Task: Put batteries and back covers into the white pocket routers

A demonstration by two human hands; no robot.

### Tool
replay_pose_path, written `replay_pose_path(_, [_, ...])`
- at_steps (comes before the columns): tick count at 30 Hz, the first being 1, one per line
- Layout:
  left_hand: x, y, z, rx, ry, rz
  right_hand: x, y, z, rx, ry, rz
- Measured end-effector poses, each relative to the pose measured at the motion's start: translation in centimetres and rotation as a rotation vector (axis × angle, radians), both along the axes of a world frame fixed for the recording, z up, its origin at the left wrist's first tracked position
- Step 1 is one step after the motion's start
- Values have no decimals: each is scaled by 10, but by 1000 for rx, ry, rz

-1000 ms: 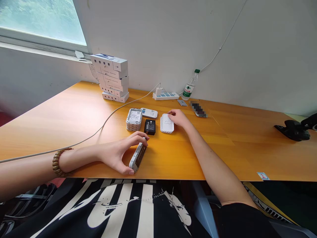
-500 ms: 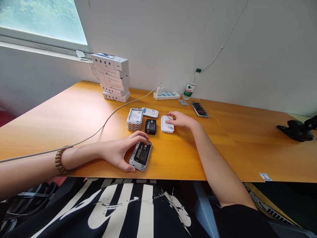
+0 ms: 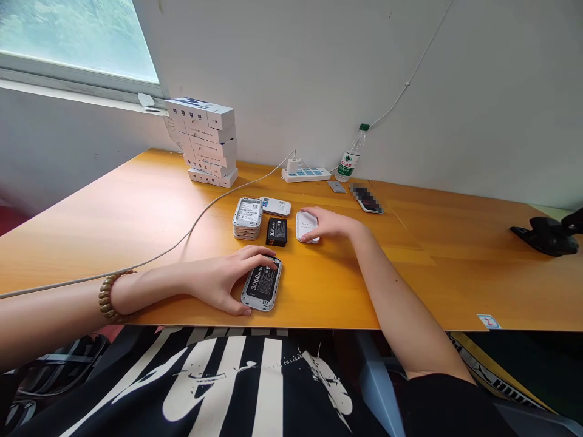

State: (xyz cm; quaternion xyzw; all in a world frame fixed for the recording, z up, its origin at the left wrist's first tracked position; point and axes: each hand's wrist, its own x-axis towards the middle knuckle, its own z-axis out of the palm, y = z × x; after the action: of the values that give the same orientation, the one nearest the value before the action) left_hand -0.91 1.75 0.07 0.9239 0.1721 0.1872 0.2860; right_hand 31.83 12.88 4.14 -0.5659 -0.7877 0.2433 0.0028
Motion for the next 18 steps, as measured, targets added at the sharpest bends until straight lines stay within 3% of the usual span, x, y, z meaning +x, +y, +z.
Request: replay_pose_path(18, [0, 2, 2, 18, 65, 0, -9, -7, -1, -5, -67, 9])
